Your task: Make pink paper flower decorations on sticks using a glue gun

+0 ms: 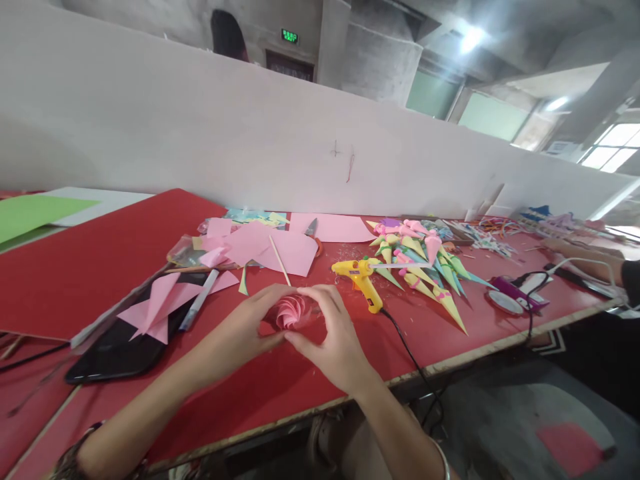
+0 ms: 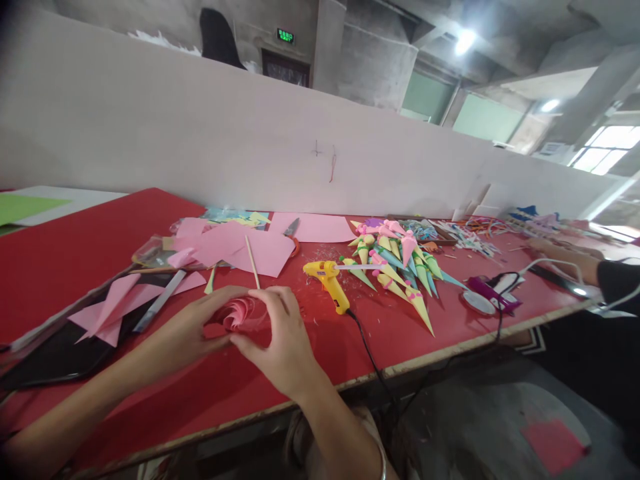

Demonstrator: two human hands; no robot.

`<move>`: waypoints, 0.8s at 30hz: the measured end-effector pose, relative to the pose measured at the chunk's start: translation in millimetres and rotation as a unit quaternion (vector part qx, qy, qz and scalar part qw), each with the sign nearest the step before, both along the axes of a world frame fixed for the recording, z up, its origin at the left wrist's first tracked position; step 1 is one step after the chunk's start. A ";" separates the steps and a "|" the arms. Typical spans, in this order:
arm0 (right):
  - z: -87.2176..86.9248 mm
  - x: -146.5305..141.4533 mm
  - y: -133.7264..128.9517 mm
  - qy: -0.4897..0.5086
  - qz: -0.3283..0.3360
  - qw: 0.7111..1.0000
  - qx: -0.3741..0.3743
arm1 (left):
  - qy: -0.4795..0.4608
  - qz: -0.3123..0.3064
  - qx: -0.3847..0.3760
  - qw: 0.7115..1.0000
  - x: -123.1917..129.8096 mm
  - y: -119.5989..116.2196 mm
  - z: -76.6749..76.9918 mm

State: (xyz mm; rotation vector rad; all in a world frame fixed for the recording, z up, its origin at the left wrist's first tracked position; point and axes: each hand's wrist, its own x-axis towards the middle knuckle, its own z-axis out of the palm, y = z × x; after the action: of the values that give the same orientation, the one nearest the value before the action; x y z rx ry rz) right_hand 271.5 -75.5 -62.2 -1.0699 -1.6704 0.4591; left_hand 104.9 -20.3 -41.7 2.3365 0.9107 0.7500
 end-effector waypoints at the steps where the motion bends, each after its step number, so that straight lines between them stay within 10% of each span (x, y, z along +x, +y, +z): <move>1: -0.4 -0.1 0.0 0.002 -0.006 1.000 0.002 | 0.002 0.002 0.000 1.000 -0.2 -0.2 -0.1; 24: -3.3 -6.2 0.3 0.047 0.003 0.999 0.022 | 0.001 -0.029 -0.004 1.000 0.9 -0.8 5.2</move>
State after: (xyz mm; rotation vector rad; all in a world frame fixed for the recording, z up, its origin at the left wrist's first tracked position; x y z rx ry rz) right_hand 265.3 -75.2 -65.5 -0.9960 -1.5948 0.4674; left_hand 105.8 -21.1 -36.5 2.3478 0.8409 0.7189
